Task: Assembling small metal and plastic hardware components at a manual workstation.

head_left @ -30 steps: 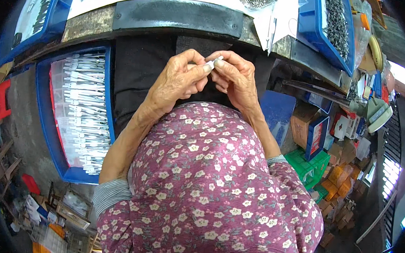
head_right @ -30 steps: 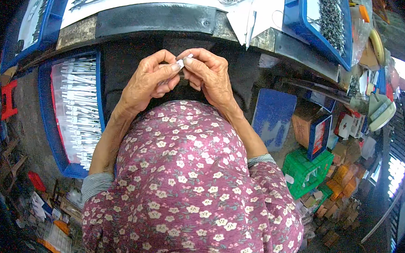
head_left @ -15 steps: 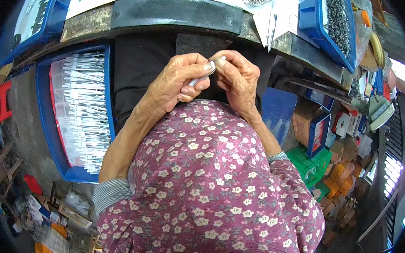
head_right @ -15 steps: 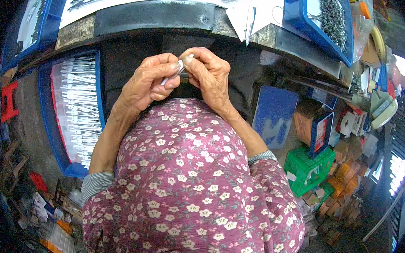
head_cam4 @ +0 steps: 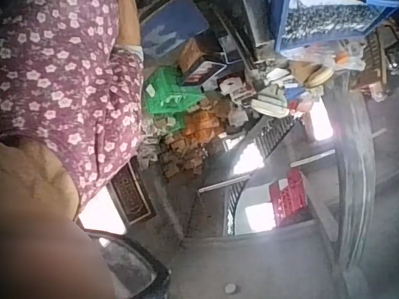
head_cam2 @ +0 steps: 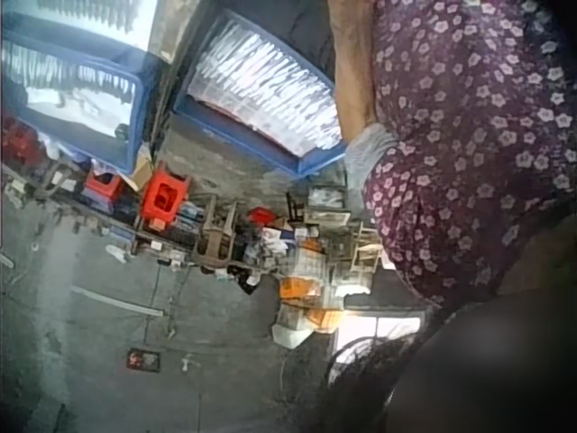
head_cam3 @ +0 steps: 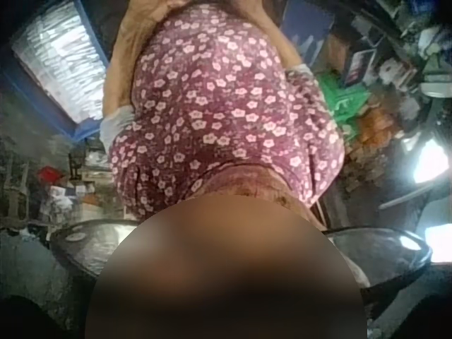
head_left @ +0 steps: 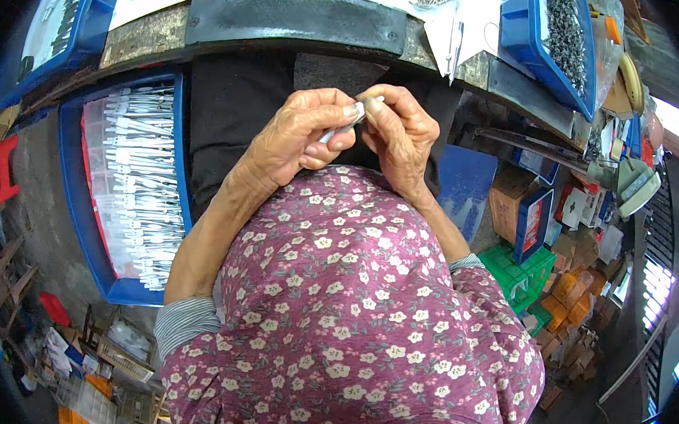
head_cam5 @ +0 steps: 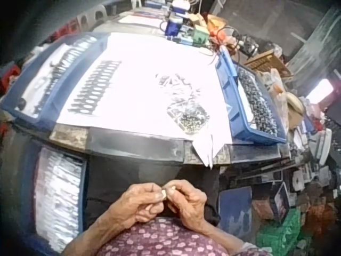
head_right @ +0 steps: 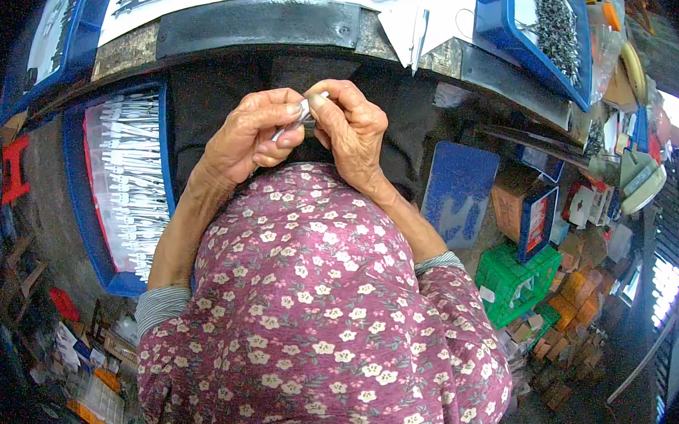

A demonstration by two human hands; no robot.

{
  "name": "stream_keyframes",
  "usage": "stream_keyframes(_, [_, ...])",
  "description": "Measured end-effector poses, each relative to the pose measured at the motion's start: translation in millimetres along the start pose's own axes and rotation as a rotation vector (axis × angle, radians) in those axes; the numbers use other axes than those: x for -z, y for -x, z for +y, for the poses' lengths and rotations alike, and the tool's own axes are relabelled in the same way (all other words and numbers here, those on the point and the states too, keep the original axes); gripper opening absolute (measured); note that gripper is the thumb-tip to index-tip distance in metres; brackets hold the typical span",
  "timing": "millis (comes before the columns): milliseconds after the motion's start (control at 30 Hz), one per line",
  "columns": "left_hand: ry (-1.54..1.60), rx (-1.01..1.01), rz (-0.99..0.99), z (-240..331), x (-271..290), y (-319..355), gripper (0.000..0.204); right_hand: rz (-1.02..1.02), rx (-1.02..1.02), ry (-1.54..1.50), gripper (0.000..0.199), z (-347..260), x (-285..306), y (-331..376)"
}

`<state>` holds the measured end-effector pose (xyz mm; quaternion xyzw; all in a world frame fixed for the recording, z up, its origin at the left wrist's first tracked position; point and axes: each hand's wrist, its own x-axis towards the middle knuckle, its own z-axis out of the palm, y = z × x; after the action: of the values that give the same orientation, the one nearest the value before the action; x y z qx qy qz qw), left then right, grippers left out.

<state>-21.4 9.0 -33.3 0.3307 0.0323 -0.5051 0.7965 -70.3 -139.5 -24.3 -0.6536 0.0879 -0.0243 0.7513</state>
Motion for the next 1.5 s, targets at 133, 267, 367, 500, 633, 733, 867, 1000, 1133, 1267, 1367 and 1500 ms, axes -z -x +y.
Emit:
stream_keyframes(133, [-0.020, -0.010, -0.012, 0.4, 2.3, 0.9, 0.017, -0.026, 0.015, 0.027, 0.013, 2.2, 2.2, 0.1])
stream_keyframes(267, [-0.008, -0.012, -0.020, -2.9, 6.0, 1.4, 0.017, -0.094, -0.083, -0.112, 0.014, 0.8, 3.4, -4.7])
stream_keyframes(367, [0.013, -0.015, -0.010, -4.4, 4.8, 0.8, 0.017, -0.045, -0.088, -0.057, 0.014, 2.2, 1.5, -3.3])
stream_keyframes(500, [0.013, -0.023, -0.027, -4.9, 6.9, -0.5, 0.017, -0.062, -0.078, -0.063, 0.013, 1.8, 3.8, -5.0])
stream_keyframes(633, [0.005, -0.016, -0.031, -4.1, 6.3, -0.4, 0.017, -0.128, -0.144, -0.099, 0.013, -0.3, 9.1, -10.1])
stream_keyframes(733, [0.018, -0.011, -0.014, -5.0, 5.9, -1.9, 0.017, -0.023, -0.045, -0.062, 0.013, 3.6, 0.6, -3.3])
stream_keyframes(867, [0.016, -0.038, -0.042, -6.2, 5.6, -3.6, 0.017, -0.035, 0.027, -0.035, 0.014, 3.0, 1.3, -3.2])
stream_keyframes(1000, [0.032, -0.022, -0.065, -5.5, 7.7, -2.7, 0.017, -0.090, -0.031, -0.074, 0.015, 1.4, 7.9, -8.3])
stream_keyframes(1133, [0.041, -0.019, -0.063, -5.9, 7.9, -3.7, 0.017, -0.131, -0.103, -0.154, 0.016, 2.5, 8.4, -10.2])
stream_keyframes(1267, [0.001, -0.032, -0.052, -8.5, 7.3, -7.2, 0.015, -0.067, -0.023, -0.070, 0.015, 8.4, 7.6, -5.8])
stream_keyframes(1367, [-0.024, -0.042, -0.038, -6.8, 4.8, -6.0, 0.016, -0.095, -0.046, -0.088, 0.015, 4.3, 9.4, -7.5])
stream_keyframes(1500, [-0.062, -0.064, -0.009, -5.3, 0.6, -5.3, 0.017, -0.108, -0.046, -0.041, 0.016, 1.0, 9.9, -7.0])
